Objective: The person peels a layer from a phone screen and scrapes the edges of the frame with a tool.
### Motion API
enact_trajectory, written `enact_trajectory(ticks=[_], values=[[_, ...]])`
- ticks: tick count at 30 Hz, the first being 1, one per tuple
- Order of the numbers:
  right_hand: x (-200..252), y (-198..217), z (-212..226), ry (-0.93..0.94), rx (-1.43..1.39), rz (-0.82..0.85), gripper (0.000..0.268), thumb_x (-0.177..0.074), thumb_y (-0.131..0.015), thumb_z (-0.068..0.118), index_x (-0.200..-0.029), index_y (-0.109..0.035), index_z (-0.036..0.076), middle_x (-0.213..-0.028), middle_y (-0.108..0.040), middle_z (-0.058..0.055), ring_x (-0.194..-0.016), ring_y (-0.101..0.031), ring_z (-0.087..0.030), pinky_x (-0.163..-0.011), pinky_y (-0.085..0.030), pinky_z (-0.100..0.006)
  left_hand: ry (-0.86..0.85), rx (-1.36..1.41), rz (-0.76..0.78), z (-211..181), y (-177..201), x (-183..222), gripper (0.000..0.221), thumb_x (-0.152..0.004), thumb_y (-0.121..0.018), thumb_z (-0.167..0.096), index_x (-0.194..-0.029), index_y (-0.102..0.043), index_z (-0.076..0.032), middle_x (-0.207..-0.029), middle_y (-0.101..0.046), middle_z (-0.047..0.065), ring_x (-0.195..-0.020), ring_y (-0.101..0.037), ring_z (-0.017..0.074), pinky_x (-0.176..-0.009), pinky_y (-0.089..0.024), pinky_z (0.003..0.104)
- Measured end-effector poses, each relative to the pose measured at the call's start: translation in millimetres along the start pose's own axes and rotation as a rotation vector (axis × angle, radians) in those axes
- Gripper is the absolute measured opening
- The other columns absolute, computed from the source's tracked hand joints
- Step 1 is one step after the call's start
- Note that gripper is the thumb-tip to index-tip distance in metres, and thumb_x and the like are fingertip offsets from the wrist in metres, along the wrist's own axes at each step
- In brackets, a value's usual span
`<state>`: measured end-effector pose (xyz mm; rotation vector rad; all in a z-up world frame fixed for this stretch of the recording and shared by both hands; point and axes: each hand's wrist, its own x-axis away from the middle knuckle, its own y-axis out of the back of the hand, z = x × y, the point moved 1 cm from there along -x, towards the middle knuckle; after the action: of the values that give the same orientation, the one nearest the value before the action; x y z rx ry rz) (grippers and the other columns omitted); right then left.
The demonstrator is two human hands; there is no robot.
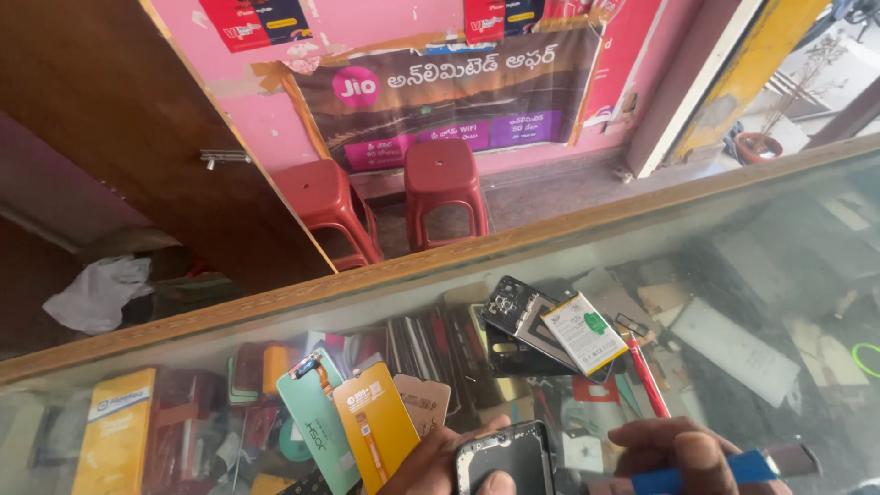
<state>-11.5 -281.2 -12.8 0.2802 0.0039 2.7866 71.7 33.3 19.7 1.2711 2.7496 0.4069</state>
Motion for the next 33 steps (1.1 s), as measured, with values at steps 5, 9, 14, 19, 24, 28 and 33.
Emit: enact_trajectory(ticks=[5, 9, 14, 19, 24, 28, 33], values=[[18, -37, 58, 0.58, 0.333, 0.223, 0.032, -0.086, -0.082, 0.025, -0.106, -0.082, -0.001, -0.109, -0.077, -0.016, -0.104, -0.075, -0.028, -0.088, -0.058, -0.04, 0.171, -0.287, -0.22, -4, -14, 3, 0.06, -0.099, -0.059, -0.048, -0.14, -0.062, -0.005, -0.094, -0.07, 0.011, -0.096, -0.069, 0.0264, -0.092, -0.051, 0.041], [25, -67, 86, 0.943, 0.39, 0.367, 0.021, -0.087, -0.078, 0.016, -0.107, -0.075, 0.007, -0.112, -0.079, -0.007, -0.106, -0.074, -0.019, -0.088, -0.059, -0.033, 0.11, -0.208, -0.157, 2, -10, -7, 0.063, -0.097, -0.058, -0.044, -0.148, -0.055, -0.007, -0.094, -0.068, 0.01, -0.09, -0.07, 0.0235, -0.086, -0.053, 0.041], [26, -85, 94, 0.878, 0.526, 0.025, 0.02, -0.082, -0.082, 0.015, -0.101, -0.079, 0.016, -0.105, -0.081, 0.002, -0.101, -0.076, -0.015, -0.088, -0.058, -0.032, 0.116, -0.367, -0.652, -25, -33, 14, 0.046, -0.093, -0.07, -0.043, -0.126, -0.075, -0.01, -0.081, -0.071, 0.005, -0.088, -0.072, 0.0169, -0.083, -0.057, 0.038], [32, -90, 118, 0.904, 0.384, 0.124, 0.021, -0.079, -0.085, 0.014, -0.098, -0.076, 0.016, -0.105, -0.081, 0.0, -0.1, -0.078, -0.016, -0.091, -0.058, -0.033, 0.141, -0.357, -0.637, -36, -32, 14, 0.044, -0.092, -0.069, -0.043, -0.125, -0.077, -0.014, -0.082, -0.069, 0.004, -0.078, -0.075, 0.0134, -0.075, -0.058, 0.035], [31, -77, 131, 0.86, 0.457, 0.309, 0.024, -0.079, -0.079, 0.007, -0.102, -0.078, 0.01, -0.112, -0.08, -0.007, -0.103, -0.075, -0.022, -0.086, -0.059, -0.034, 0.153, -0.351, -0.552, -32, -26, 14, 0.041, -0.095, -0.068, -0.045, -0.125, -0.079, -0.018, -0.083, -0.07, 0.002, -0.081, -0.074, 0.0119, -0.076, -0.056, 0.034], [26, -84, 119, 0.891, 0.438, -0.037, 0.018, -0.082, -0.082, 0.008, -0.098, -0.077, 0.014, -0.105, -0.081, -0.001, -0.103, -0.079, -0.017, -0.091, -0.059, -0.033, 0.298, -0.3, -0.575, -26, -25, 6, 0.047, -0.088, -0.069, -0.042, -0.127, -0.076, -0.018, -0.084, -0.07, 0.005, -0.075, -0.075, 0.0147, -0.073, -0.058, 0.034], [40, -79, 126, 0.886, 0.47, 0.273, 0.023, -0.079, -0.08, 0.011, -0.101, -0.077, 0.012, -0.106, -0.083, -0.002, -0.105, -0.075, -0.018, -0.088, -0.058, -0.032, 0.063, -0.419, -0.621, -36, -29, 11, 0.042, -0.092, -0.071, -0.04, -0.12, -0.076, -0.009, -0.082, -0.071, 0.005, -0.078, -0.075, 0.0159, -0.071, -0.056, 0.035]])
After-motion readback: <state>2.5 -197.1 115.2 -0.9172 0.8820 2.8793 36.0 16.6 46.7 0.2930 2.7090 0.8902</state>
